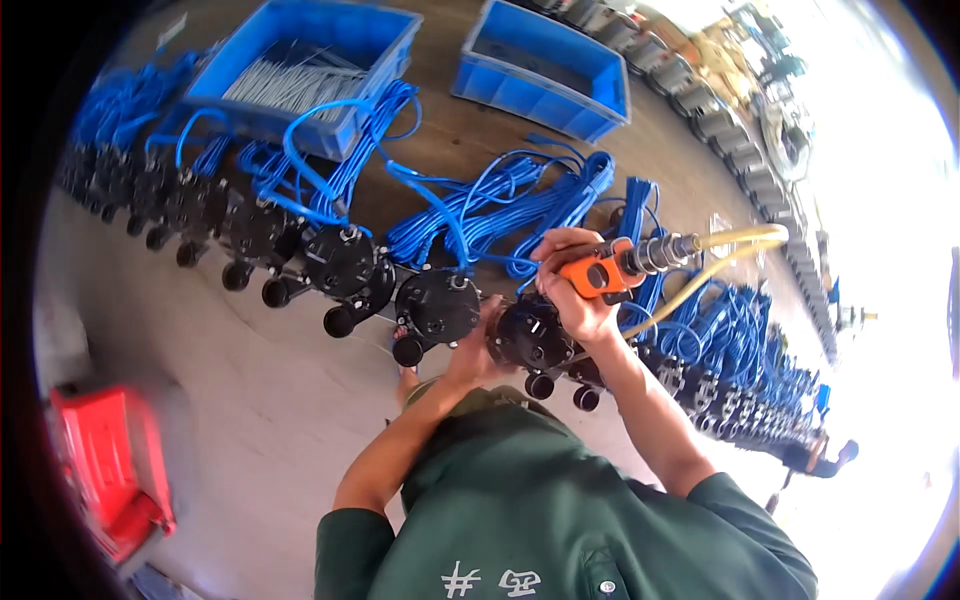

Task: The person is assembling water pumps by inserting long metal rods into the pump housing and using a pneumatic tool to secure them.

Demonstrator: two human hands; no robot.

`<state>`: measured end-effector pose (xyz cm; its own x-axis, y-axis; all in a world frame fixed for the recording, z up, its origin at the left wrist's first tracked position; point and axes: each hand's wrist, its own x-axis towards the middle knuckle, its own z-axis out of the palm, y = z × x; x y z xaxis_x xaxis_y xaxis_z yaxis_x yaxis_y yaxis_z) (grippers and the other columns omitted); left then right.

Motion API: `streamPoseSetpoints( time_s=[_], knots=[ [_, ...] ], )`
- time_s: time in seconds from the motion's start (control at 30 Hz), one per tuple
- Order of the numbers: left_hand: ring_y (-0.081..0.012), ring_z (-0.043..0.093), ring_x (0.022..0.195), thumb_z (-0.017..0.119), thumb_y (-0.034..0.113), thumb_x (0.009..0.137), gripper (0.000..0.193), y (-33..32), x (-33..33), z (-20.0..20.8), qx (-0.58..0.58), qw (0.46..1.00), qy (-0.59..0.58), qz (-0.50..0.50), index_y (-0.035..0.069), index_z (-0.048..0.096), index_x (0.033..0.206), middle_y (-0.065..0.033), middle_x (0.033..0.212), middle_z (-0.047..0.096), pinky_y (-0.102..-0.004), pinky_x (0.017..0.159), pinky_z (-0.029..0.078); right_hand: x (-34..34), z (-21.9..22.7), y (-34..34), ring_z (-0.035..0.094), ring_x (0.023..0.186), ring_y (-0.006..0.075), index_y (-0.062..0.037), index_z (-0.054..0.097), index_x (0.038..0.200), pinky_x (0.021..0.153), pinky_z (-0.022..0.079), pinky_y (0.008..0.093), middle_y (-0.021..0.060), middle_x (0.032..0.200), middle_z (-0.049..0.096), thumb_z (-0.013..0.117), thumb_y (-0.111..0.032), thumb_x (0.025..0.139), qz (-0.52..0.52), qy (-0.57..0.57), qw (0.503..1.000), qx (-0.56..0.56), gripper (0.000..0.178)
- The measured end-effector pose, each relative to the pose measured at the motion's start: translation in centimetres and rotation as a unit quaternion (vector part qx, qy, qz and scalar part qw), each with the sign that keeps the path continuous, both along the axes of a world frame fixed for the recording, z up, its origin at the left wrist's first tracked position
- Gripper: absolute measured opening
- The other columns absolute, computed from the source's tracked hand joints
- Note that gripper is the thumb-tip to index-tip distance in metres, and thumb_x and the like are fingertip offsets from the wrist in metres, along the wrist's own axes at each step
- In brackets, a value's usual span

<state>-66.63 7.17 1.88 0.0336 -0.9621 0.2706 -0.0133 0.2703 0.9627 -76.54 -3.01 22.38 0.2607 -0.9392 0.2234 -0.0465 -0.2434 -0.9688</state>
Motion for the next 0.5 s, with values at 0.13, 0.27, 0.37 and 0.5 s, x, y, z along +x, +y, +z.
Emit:
streamPoseSetpoints(
  time_s=[0.13,0.27,0.37,0.5],
  knots=[
    [-0.0378,0.060,0.104,0.094,0.024,0.057,0.101,3.1,-0.7,2.0,0.038,0.962,-0.218,0.158,0.000,0.039,0.138,-0.0176,0.119,0.055,-0.0487,0.106,0.043,-2.3,7.6,2.8,0.066,0.080,0.0160,-0.0018,0.066,0.107,0.072,0.054,0.0285,0.0091,0.090,0.068,0.066,0.005,0.079,-0.010,0.015,0.995,-0.097,0.028],
    [-0.0277,0.059,0.071,0.081,0.019,0.080,0.035,6.9,0.9,-0.5,0.072,0.955,-0.281,0.054,0.002,0.060,0.104,-0.0120,0.082,0.058,-0.0478,0.086,0.048,-8.1,15.6,6.6,0.061,0.065,0.0174,-0.0052,0.057,0.123,0.061,0.054,0.0340,0.0103,0.091,0.064,0.064,0.004,0.084,0.019,-0.022,0.943,-0.331,0.040],
    [-0.0253,0.056,0.057,0.074,0.012,0.088,0.016,7.4,-1.9,2.5,0.099,0.982,-0.154,-0.036,0.002,0.064,0.094,-0.0100,0.072,0.059,-0.0346,0.059,0.048,-11.0,15.3,10.5,0.056,0.059,0.0140,-0.0091,0.053,0.132,0.058,0.052,0.0354,0.0091,0.100,0.058,0.060,0.003,0.089,-0.057,-0.109,0.928,-0.352,0.045],
    [-0.0305,0.068,0.071,0.073,0.013,0.088,0.019,6.1,-6.5,-0.4,0.111,0.963,-0.248,-0.007,0.002,0.068,0.104,-0.0146,0.086,0.069,-0.0380,0.062,0.052,-13.8,12.8,12.3,0.056,0.069,0.0147,-0.0054,0.051,0.137,0.066,0.048,0.0362,0.0094,0.098,0.053,0.054,0.000,0.088,-0.044,-0.045,0.944,-0.325,0.049]
  ],
)
